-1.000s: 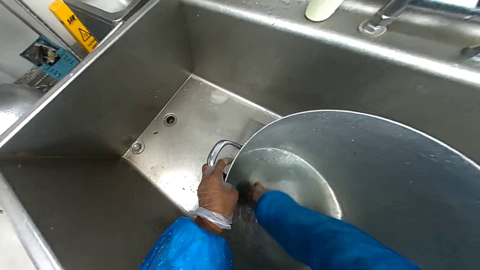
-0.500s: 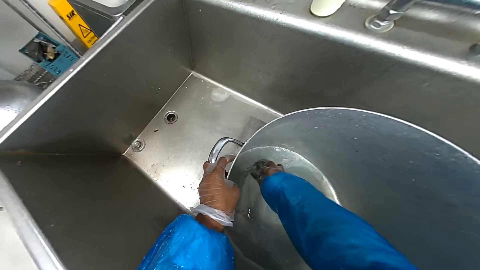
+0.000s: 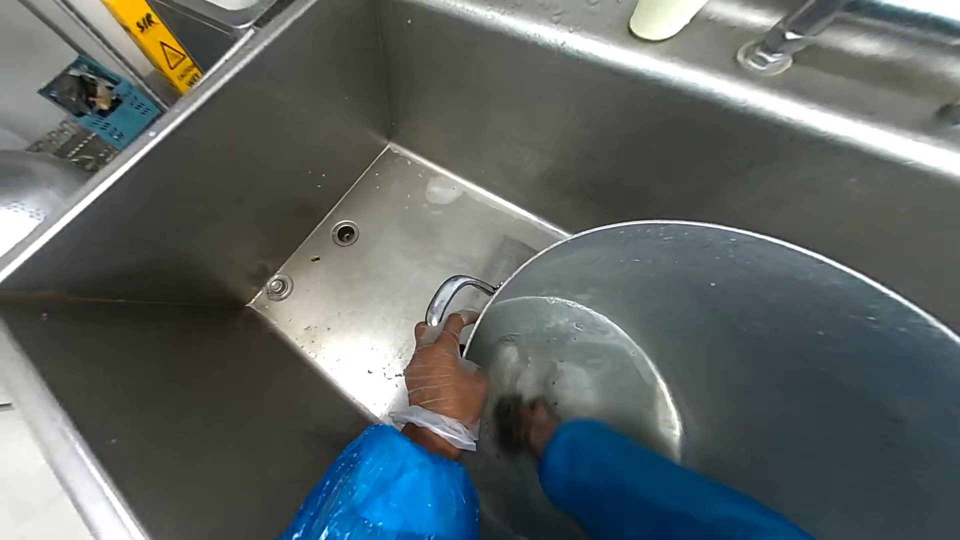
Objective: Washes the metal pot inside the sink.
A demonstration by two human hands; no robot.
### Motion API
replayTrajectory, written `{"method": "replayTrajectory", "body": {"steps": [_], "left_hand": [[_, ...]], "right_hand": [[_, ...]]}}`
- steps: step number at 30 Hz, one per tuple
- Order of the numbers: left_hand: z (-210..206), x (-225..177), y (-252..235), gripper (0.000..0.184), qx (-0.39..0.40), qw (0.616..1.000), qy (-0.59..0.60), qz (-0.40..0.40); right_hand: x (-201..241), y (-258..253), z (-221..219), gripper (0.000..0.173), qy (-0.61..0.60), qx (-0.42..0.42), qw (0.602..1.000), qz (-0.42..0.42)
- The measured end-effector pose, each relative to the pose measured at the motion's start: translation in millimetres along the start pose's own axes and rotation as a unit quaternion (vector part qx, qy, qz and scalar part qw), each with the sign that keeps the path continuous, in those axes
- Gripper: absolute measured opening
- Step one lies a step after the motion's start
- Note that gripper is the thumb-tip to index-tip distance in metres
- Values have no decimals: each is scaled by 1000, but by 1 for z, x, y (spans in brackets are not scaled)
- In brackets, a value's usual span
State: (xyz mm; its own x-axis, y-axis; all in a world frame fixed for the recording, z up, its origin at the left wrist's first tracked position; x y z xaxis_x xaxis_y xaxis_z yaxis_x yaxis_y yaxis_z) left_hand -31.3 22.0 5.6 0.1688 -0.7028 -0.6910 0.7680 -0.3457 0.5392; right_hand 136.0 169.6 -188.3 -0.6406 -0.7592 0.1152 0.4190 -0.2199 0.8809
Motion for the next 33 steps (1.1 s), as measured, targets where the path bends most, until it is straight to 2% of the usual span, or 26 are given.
{"method": "replayTrajectory", "body": {"steps": [2, 3, 5, 7, 8, 10, 13, 15, 16, 18, 19, 20, 22, 24, 25, 27, 28, 29, 30, 33], "left_hand": [[0, 0, 1, 58, 1, 1000, 2, 5], [1, 1, 1, 58, -2, 1000, 1, 1], [-1, 2, 2, 58, -8, 1000, -4, -11], [-2, 1, 1, 58, -12, 1000, 1, -3], [-2, 0, 1, 58, -14, 1000, 2, 0], [-1, 0, 2, 57, -14, 1000, 1, -5], [-3, 5, 4, 57, -8, 1000, 5, -8], [-3, 2, 2, 55, -5, 1000, 0, -5], [-1, 0, 0, 55, -6, 1000, -5, -4], [-1, 2, 1, 56, -1, 1000, -2, 0], [-3, 3, 2, 57, -4, 1000, 2, 1], [-3, 4, 2, 57, -9, 1000, 2, -1], [0, 2, 2, 58, -9, 1000, -3, -2], [0, 4, 4, 59, -6, 1000, -3, -1], [-1, 3, 5, 59, -5, 1000, -2, -1], [-1, -1, 1, 58, -4, 1000, -5, 1], [1, -2, 0, 58, -4, 1000, -5, 9], [1, -2, 1, 58, -4, 1000, 0, 13], [0, -2, 2, 58, -3, 1000, 3, 11], [0, 1, 3, 59, -7, 1000, 3, -11]], "right_hand": [[8, 19, -28, 54, 86, 85, 992, 32], [21, 18, -28, 54, 101, 87, 990, 54], [52, 4, -14, 50, 76, 29, 992, 98], [79, -15, 6, 53, 46, 26, 995, 80], [80, -21, 7, 56, 25, 23, 997, 68], [49, -24, -17, 55, -15, -3, 998, 56], [14, 8, -21, 57, 68, 66, 995, 23], [34, 11, -4, 56, 94, 70, 993, 23], [50, 5, 5, 54, 92, 58, 993, 38], [58, 1, 13, 52, 128, 95, 983, 90], [46, -10, 3, 49, 118, 22, 981, 149], [29, -30, -21, 45, 56, -138, 965, 218], [28, -22, -22, 52, 27, -11, 996, 85], [33, -5, -14, 58, 84, 88, 992, 28], [39, -1, -7, 58, 95, 87, 991, 35], [64, -8, 15, 51, 77, 21, 993, 87], [76, -9, 24, 48, 74, 14, 992, 105], [84, -2, 34, 48, 80, 67, 991, 88], [83, 3, 32, 49, 72, 99, 991, 53], [33, 3, -19, 49, 15, 4, 999, 33]]}}
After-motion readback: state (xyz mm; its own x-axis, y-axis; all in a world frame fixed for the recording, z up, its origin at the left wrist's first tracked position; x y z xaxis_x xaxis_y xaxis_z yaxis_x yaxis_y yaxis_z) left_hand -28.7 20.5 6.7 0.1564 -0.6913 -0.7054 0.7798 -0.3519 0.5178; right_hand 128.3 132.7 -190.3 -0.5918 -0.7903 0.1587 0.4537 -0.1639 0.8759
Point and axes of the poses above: each hand's wrist, its own y-axis away from the middle knuckle, its own z-axis out of the back of the hand, x = y × z, the point moved 3 cm from there along -y, towards the middle knuckle, and after that the axes turned 6 degrees about y, right-handed, at the moved point
